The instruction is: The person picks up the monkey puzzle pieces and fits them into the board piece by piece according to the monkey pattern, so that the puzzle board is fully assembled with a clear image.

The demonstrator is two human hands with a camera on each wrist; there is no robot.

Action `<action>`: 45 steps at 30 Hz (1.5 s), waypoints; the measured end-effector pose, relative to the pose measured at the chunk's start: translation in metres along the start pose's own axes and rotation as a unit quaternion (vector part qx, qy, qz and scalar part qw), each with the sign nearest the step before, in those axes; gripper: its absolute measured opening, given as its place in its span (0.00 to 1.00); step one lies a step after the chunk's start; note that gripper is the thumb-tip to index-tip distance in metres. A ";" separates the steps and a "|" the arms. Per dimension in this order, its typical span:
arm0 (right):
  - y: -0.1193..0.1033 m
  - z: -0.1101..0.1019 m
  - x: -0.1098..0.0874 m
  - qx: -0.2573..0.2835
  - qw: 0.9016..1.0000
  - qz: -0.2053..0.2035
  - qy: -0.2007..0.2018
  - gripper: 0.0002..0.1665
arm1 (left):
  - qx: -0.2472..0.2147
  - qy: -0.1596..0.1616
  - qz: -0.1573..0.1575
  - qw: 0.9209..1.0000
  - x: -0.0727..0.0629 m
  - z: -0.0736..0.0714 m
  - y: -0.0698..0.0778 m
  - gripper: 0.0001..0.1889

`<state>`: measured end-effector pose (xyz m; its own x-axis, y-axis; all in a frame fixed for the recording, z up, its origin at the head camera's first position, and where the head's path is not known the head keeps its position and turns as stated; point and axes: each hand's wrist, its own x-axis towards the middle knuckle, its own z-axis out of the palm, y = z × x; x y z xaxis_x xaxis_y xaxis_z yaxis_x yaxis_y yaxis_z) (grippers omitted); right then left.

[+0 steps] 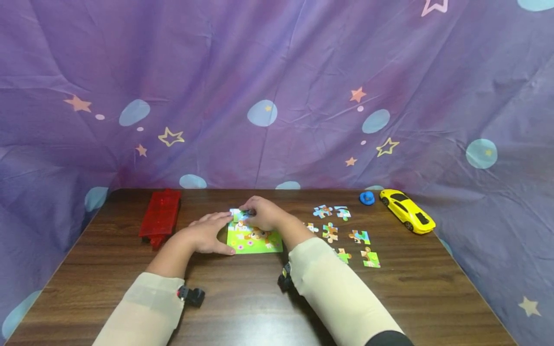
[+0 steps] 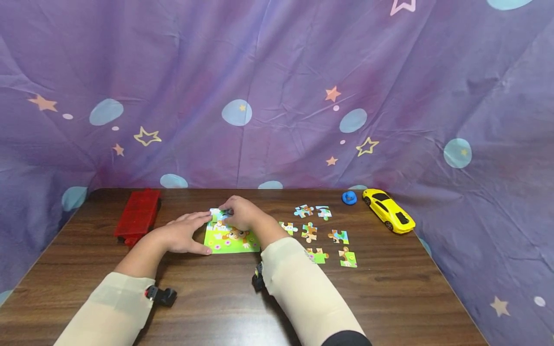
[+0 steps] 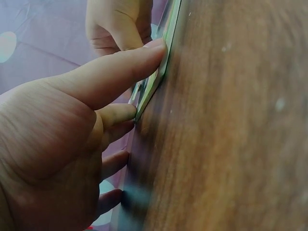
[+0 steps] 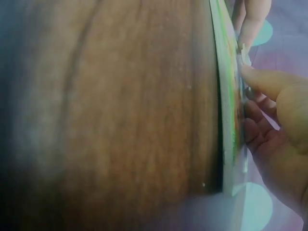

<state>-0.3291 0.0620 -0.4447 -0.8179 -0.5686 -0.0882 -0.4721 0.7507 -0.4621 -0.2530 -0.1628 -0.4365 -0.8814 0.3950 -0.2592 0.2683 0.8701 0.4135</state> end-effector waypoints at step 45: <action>0.011 -0.019 -0.012 0.119 0.990 0.021 0.071 0.24 | 0.014 -0.007 -0.001 1.000 -0.003 -0.002 0.006 0.55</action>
<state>-0.3309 0.0833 -0.4321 -0.8814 -0.4724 0.0055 -0.3590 0.6622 -0.6577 -0.2497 -0.1598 -0.4312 -0.8769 0.3964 -0.2719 0.2768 0.8789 0.3886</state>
